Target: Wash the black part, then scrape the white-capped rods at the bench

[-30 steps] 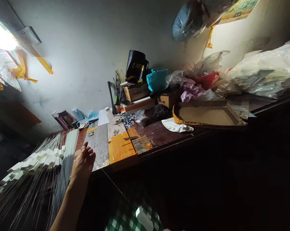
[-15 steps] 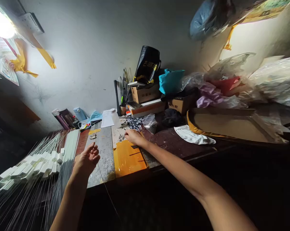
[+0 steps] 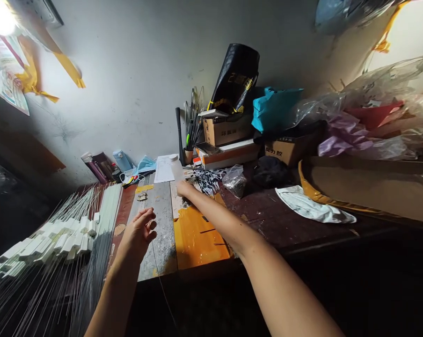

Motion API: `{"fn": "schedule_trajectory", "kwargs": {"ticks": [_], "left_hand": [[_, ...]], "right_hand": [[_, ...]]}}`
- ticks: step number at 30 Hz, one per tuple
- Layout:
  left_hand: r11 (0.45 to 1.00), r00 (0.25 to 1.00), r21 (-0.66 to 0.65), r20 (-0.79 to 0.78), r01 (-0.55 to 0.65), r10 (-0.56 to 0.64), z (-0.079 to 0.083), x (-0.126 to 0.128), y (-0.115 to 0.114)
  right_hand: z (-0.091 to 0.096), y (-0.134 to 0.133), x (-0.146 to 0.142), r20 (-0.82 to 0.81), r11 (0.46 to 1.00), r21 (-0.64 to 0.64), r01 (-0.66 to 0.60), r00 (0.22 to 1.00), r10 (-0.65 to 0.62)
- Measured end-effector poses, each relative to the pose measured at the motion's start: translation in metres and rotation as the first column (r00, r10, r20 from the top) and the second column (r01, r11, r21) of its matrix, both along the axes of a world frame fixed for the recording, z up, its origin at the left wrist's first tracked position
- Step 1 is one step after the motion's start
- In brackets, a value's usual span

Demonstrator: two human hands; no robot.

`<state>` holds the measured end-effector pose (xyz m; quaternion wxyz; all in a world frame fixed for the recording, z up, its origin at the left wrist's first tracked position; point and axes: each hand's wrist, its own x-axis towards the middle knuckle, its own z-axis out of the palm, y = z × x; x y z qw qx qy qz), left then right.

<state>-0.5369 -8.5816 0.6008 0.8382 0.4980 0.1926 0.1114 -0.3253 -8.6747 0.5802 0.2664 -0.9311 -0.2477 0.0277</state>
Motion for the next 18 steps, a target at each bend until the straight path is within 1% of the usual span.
{"fn": "schedule_trajectory", "kwargs": {"ticks": [2, 4, 5, 7, 9, 11, 13, 15, 18], "left_hand": [[0.999, 1.000, 0.034, -0.010, 0.015, -0.014, 0.000, 0.002, -0.002], [0.997, 0.999, 0.060, -0.003, 0.043, -0.043, 0.000, 0.003, -0.004], [0.996, 0.999, 0.068, 0.002, 0.054, -0.055, 0.000, 0.004, -0.005], [0.995, 0.998, 0.071, 0.010, 0.066, -0.067, -0.002, 0.005, -0.008], [0.995, 0.997, 0.061, 0.017, 0.080, -0.081, -0.003, 0.005, -0.013], [0.993, 0.994, 0.050, 0.031, 0.103, -0.104, -0.003, 0.004, -0.018], [0.990, 0.990, 0.043, 0.045, 0.131, -0.133, -0.002, 0.003, -0.024], [0.988, 0.987, 0.045, 0.052, 0.149, -0.151, -0.001, 0.001, -0.030], [0.983, 0.983, 0.060, 0.059, 0.171, -0.174, -0.001, -0.001, -0.038]], "right_hand": [[0.004, -0.005, -0.005, -0.082, 0.986, 0.166, 0.012, 0.997, 0.001], [0.011, -0.012, -0.014, -0.169, 0.936, 0.351, 0.020, 0.985, 0.043], [0.015, -0.016, -0.021, -0.213, 0.899, 0.437, 0.020, 0.974, 0.082], [0.025, -0.024, -0.037, -0.296, 0.808, 0.589, 0.022, 0.936, 0.190], [0.033, -0.034, -0.055, -0.366, 0.717, 0.696, 0.041, 0.879, 0.306], [0.040, -0.044, -0.073, -0.423, 0.641, 0.763, 0.081, 0.813, 0.401], [0.045, -0.055, -0.086, -0.470, 0.586, 0.799, 0.135, 0.748, 0.469], [0.049, -0.064, -0.095, -0.503, 0.547, 0.816, 0.184, 0.694, 0.516], [0.053, -0.073, -0.100, -0.528, 0.516, 0.825, 0.230, 0.638, 0.560]]}}
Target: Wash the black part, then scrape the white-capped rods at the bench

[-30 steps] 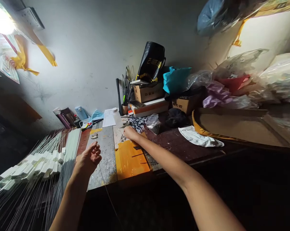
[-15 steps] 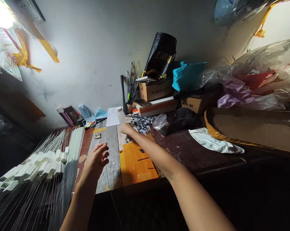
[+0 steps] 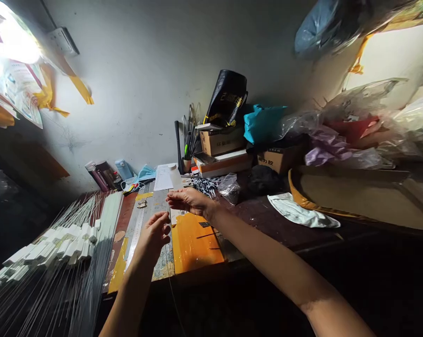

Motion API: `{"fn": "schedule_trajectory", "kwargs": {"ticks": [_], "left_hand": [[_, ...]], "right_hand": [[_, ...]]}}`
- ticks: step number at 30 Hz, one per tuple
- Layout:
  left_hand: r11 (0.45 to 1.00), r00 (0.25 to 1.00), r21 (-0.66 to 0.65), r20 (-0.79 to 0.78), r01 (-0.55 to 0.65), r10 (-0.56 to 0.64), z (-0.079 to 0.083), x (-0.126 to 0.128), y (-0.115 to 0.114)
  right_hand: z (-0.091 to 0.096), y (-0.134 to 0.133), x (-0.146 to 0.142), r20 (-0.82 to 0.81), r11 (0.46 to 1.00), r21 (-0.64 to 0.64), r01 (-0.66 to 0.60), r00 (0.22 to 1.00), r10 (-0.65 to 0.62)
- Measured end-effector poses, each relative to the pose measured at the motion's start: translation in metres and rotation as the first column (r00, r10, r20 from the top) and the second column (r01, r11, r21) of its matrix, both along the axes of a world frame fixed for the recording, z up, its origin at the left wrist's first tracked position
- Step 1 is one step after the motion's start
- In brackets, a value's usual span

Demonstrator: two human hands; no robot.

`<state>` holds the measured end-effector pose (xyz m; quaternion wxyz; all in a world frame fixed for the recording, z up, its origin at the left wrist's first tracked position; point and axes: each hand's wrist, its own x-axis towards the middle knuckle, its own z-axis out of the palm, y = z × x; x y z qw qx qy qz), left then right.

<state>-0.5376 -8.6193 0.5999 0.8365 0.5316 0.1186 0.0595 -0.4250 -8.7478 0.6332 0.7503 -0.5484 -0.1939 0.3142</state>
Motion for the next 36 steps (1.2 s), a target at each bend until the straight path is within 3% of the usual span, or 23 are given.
{"fn": "schedule_trajectory", "kwargs": {"ticks": [21, 31, 36], "left_hand": [[0.999, 0.999, 0.003, 0.012, 0.045, -0.045, 0.002, -0.003, -0.016], [1.000, 1.000, -0.006, 0.001, 0.014, -0.014, 0.002, -0.004, -0.019], [0.997, 0.998, -0.075, 0.053, 0.026, -0.022, -0.002, 0.002, -0.021]], "right_hand": [[-0.002, -0.021, -0.006, -0.040, 0.998, 0.057, -0.034, 0.999, 0.036], [-0.002, -0.023, -0.012, 0.139, 0.997, -0.004, -0.076, 0.987, 0.076], [-0.002, -0.025, -0.022, 0.217, 0.992, -0.066, -0.106, 0.969, 0.118]]}}
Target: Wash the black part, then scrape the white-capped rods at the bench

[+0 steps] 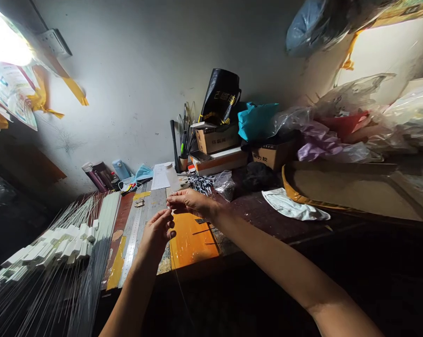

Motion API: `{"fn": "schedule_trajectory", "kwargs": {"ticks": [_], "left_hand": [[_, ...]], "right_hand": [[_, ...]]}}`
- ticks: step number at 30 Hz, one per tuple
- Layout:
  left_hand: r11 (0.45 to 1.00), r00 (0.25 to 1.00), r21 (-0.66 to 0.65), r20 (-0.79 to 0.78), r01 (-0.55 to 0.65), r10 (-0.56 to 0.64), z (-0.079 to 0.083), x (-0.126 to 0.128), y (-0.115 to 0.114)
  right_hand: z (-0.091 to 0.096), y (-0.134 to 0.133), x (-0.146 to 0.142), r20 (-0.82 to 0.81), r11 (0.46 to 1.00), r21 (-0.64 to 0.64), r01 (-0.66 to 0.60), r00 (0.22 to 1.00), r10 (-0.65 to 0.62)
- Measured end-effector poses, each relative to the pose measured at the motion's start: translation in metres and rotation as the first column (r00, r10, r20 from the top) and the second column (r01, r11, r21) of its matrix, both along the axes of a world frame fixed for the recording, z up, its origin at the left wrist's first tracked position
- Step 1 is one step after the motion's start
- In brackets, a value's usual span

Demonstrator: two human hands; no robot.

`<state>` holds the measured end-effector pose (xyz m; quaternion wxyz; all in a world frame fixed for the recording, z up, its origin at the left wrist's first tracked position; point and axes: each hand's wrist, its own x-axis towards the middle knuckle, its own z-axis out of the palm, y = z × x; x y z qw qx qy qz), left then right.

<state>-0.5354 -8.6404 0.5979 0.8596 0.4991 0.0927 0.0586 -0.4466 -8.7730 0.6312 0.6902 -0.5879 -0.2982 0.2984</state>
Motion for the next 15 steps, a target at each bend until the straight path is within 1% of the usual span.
{"fn": "schedule_trajectory", "kwargs": {"ticks": [4, 7, 9, 11, 13, 14, 15], "left_hand": [[0.998, 1.000, -0.059, -0.008, -0.018, 0.018, 0.003, 0.003, -0.003], [1.000, 1.000, -0.011, 0.025, 0.017, -0.016, 0.003, -0.003, -0.007], [0.999, 0.998, 0.034, 0.056, 0.034, -0.036, -0.006, -0.010, -0.011], [0.997, 0.997, 0.034, 0.020, 0.075, -0.075, -0.025, -0.018, -0.018], [0.986, 0.981, -0.025, -0.108, 0.162, -0.164, -0.053, -0.028, -0.029], [0.976, 0.958, -0.075, -0.186, 0.206, -0.217, -0.068, -0.035, -0.036], [0.957, 0.919, -0.134, -0.270, 0.259, -0.286, -0.084, -0.042, -0.044]], "right_hand": [[-0.003, -0.002, -0.002, 0.074, 0.997, -0.068, 0.045, 0.996, -0.040], [0.002, -0.008, -0.003, 0.081, 0.991, -0.087, 0.104, 0.992, -0.097], [0.013, -0.016, -0.003, 0.090, 0.981, -0.091, 0.172, 0.982, -0.164], [0.031, -0.027, -0.005, 0.127, 0.961, -0.098, 0.259, 0.961, -0.246], [0.052, -0.039, -0.007, 0.164, 0.941, -0.107, 0.322, 0.939, -0.303], [0.062, -0.046, -0.007, 0.173, 0.930, -0.113, 0.349, 0.929, -0.327], [0.071, -0.052, -0.007, 0.178, 0.919, -0.121, 0.375, 0.919, -0.351]]}}
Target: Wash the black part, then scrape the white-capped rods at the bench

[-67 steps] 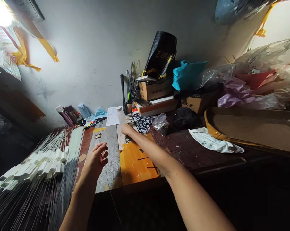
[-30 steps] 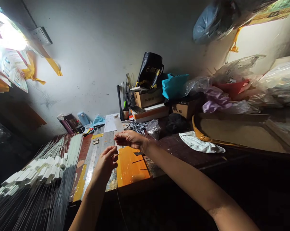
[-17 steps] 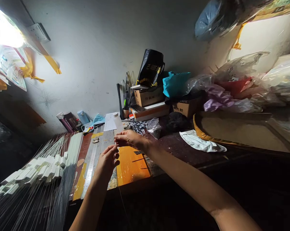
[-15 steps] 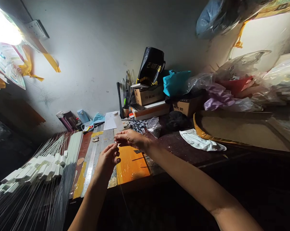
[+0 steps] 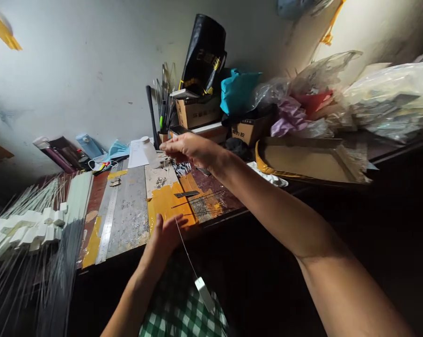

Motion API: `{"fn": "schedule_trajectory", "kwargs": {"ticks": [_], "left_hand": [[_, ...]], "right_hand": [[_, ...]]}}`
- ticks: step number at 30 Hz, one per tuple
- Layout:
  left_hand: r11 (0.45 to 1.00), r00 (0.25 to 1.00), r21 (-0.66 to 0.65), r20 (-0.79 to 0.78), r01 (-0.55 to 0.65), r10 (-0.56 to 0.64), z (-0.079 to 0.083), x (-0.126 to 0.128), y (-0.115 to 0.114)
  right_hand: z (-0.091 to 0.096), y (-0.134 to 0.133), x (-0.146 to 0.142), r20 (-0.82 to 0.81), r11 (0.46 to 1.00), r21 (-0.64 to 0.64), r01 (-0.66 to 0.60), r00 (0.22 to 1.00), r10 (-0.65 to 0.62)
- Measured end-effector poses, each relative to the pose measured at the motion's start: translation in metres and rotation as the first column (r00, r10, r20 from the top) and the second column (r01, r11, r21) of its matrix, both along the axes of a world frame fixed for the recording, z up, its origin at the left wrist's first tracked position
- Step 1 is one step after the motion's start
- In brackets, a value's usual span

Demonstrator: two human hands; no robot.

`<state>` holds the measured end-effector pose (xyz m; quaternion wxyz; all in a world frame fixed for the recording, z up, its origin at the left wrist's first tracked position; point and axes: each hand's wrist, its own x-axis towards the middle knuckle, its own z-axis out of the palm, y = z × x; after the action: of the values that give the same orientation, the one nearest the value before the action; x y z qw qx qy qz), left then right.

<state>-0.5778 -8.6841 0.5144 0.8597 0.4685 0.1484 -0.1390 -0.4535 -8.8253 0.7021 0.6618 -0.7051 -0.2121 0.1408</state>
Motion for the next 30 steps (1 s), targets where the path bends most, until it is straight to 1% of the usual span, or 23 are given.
{"fn": "schedule_trajectory", "kwargs": {"ticks": [1, 2, 4, 5, 6, 8, 11, 13, 15, 18, 21, 23, 27, 30], "left_hand": [[0.996, 0.994, -0.039, -0.075, 0.079, -0.081, -0.015, -0.009, -0.008], [0.983, 0.982, -0.094, -0.098, 0.155, -0.164, -0.027, -0.018, -0.017], [0.928, 0.950, -0.237, -0.052, 0.287, -0.307, -0.047, -0.038, -0.034], [0.903, 0.940, -0.285, -0.016, 0.321, -0.340, -0.052, -0.047, -0.042], [0.893, 0.939, -0.305, 0.017, 0.332, -0.343, -0.056, -0.055, -0.049], [0.916, 0.956, -0.276, 0.076, 0.292, -0.282, -0.056, -0.066, -0.059], [0.962, 0.969, -0.183, 0.181, 0.204, -0.171, -0.044, -0.071, -0.065], [0.972, 0.954, -0.129, 0.254, 0.196, -0.159, -0.032, -0.068, -0.065], [0.975, 0.938, -0.089, 0.302, 0.204, -0.169, -0.020, -0.062, -0.063], [0.977, 0.933, -0.057, 0.312, 0.204, -0.176, -0.004, -0.052, -0.058], [0.986, 0.942, -0.040, 0.303, 0.163, -0.144, 0.008, -0.041, -0.053], [0.990, 0.953, -0.051, 0.281, 0.130, -0.111, 0.015, -0.034, -0.048], [0.991, 0.971, -0.065, 0.216, 0.117, -0.101, 0.026, -0.025, -0.035], [0.991, 0.978, -0.060, 0.177, 0.120, -0.107, 0.029, -0.022, -0.025]], "right_hand": [[0.008, -0.006, 0.001, 0.003, 0.999, -0.005, 0.032, 0.999, -0.031], [0.015, -0.013, 0.002, 0.007, 0.998, -0.004, 0.066, 0.998, -0.066], [0.027, -0.024, 0.008, 0.009, 0.991, 0.010, 0.134, 0.991, -0.134], [0.032, -0.030, 0.011, 0.011, 0.986, 0.021, 0.165, 0.986, -0.165], [0.036, -0.035, 0.015, 0.014, 0.981, 0.027, 0.194, 0.981, -0.195], [0.045, -0.045, 0.021, 0.026, 0.969, 0.030, 0.244, 0.969, -0.245], [0.057, -0.056, 0.025, 0.039, 0.959, 0.023, 0.282, 0.958, -0.283], [0.061, -0.061, 0.022, 0.023, 0.961, -0.003, 0.275, 0.961, -0.275], [0.061, -0.064, 0.016, 0.007, 0.969, -0.039, 0.242, 0.970, -0.242], [0.047, -0.065, 0.004, -0.009, 0.983, -0.068, 0.173, 0.985, -0.174], [0.023, -0.063, -0.007, -0.025, 0.990, -0.093, 0.104, 0.994, -0.106], [0.004, -0.060, -0.015, -0.038, 0.990, -0.115, 0.078, 0.996, -0.083], [-0.031, -0.056, -0.032, -0.044, 0.988, -0.137, 0.067, 0.996, -0.073], [-0.051, -0.057, -0.040, -0.015, 0.991, -0.137, 0.001, 1.000, -0.003]]}}
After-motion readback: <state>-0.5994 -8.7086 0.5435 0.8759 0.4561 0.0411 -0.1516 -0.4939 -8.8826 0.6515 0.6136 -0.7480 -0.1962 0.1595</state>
